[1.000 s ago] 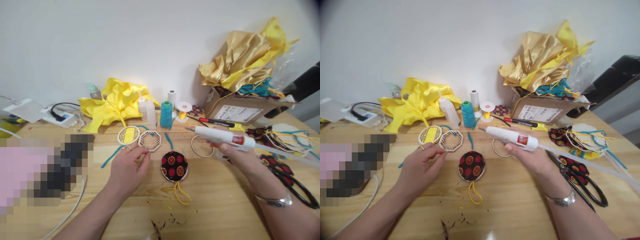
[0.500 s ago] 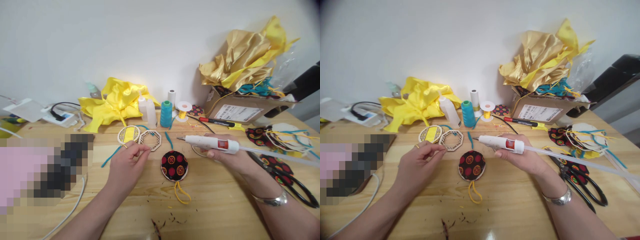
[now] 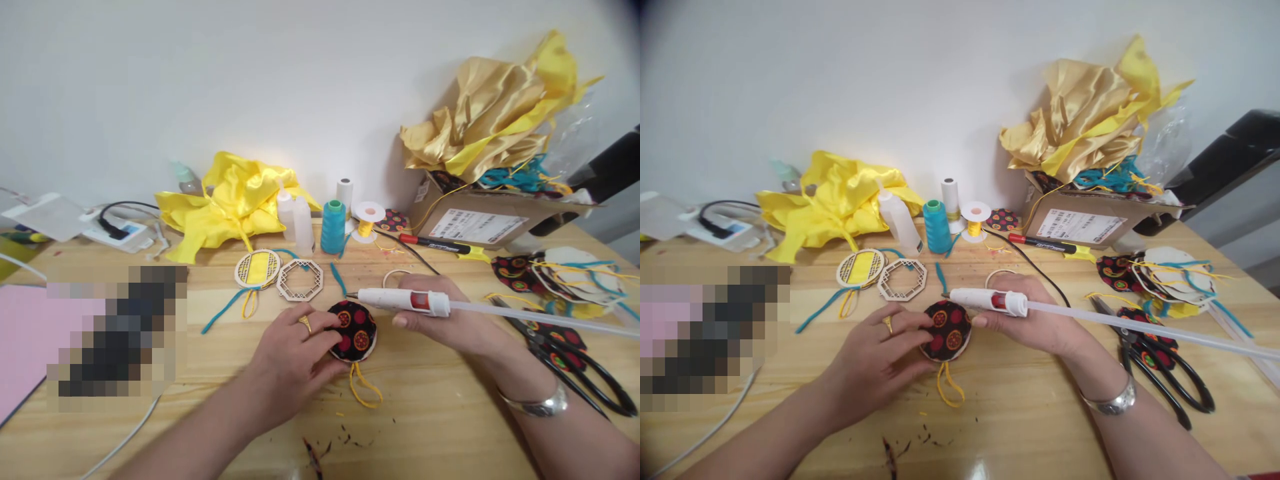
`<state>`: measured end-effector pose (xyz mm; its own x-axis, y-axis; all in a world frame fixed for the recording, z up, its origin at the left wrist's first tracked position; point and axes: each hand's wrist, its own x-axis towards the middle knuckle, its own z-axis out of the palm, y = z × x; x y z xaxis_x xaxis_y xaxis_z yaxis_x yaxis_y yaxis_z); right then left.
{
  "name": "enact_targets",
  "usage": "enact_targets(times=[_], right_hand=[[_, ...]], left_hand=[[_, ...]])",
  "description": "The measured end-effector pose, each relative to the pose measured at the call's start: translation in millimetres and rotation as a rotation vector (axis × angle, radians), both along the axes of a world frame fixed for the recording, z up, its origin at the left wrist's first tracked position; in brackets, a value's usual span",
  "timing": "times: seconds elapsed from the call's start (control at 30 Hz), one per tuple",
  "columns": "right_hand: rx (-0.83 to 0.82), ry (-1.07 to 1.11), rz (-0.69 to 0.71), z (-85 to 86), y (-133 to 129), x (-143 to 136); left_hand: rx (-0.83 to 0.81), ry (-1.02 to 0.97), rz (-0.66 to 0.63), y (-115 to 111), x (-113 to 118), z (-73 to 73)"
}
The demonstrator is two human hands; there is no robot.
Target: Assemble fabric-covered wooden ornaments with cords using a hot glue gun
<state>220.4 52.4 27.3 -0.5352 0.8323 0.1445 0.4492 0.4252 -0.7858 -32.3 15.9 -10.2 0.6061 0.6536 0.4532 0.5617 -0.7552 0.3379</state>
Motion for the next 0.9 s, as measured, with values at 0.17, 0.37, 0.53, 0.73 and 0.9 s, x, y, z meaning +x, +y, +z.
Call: enact_targets(times=[0.17,0.37,0.53,0.73,0.9], right_hand=[[0.026,-0.069,0.013,-4.7,0.9,-1.4],[0.062,-0.127,0.003,-10.8,1.5,-0.9],[0.089,-0.136,0.026,-11.9,2.5,-1.1],[0.128,-0.154,0.006,-10.1,1.2,-2.1],[0.119,-0.159,-0.003,-11.4,1.8,-2.1]], left_hand=[[-0.039,0.061,0.01,-2.6,0.3,-0.4],[-0.016,0.065,0.044,-2.9,1.9,-0.2],[0.02,0.045,0.039,-3.3,3.6,-1.0],[-0.013,0.049,0.04,-5.4,4.2,-1.6],[-0.015,0.056,0.047,-4.2,4.9,-2.3]])
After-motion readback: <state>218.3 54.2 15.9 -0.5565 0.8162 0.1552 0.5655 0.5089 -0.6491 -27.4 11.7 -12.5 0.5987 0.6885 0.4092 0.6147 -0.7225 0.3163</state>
